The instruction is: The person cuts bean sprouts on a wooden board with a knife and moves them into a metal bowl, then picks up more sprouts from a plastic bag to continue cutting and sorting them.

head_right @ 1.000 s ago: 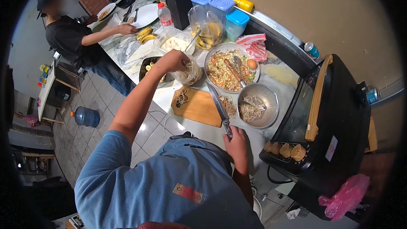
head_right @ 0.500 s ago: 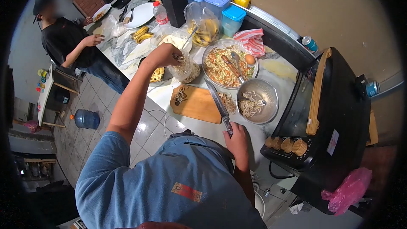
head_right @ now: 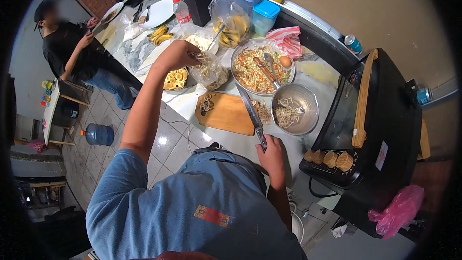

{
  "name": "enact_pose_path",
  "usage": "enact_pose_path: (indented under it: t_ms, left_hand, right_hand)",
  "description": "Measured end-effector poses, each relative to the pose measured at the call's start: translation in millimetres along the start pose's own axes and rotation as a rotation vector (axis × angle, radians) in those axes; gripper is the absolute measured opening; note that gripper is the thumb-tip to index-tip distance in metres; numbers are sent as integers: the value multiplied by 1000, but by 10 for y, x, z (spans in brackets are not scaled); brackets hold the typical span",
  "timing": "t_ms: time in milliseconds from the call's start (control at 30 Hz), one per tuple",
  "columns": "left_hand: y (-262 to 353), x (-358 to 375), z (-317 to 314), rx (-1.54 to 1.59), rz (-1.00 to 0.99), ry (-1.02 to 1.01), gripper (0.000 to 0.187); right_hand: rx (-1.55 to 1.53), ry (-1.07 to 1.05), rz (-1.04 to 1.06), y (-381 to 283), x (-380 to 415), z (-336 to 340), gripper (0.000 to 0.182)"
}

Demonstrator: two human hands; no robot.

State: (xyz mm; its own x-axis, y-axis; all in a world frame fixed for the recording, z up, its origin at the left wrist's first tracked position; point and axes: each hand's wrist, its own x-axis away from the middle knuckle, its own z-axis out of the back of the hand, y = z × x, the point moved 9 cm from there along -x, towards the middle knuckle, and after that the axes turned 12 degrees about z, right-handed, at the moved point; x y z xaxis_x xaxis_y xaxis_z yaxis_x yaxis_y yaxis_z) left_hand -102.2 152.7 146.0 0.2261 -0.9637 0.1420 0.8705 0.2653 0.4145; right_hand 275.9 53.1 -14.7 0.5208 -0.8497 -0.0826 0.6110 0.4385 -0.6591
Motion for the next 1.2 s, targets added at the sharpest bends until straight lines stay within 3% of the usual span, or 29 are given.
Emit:
enact_pose_path:
  t_ms: [400,467,600,1000,1067,1200]
  left_hand:
    - [81,69,127,-17,-31,15,40]
    - [80,56,161,-12,-17,14,41]
    - [123,80,221,-20,-29,48,41]
    - [233,164,352,-13,-41,105,39]
    - [278,176,383,-13,-34,102,39]
    - [323,195,419,-45,-3,113,40]
  right_hand:
    - [38,-45,9,58,-17,-48,49]
    - [-34,-52,-94,101,4,-27,49]
    - [46,-55,-14,124,-9,-38,50]
    - [-34,-103,-78,126,-66,44,52]
    - [10,-49,34,130,-59,71,53]
    - [-8,-43,24,136,-67,120,53]
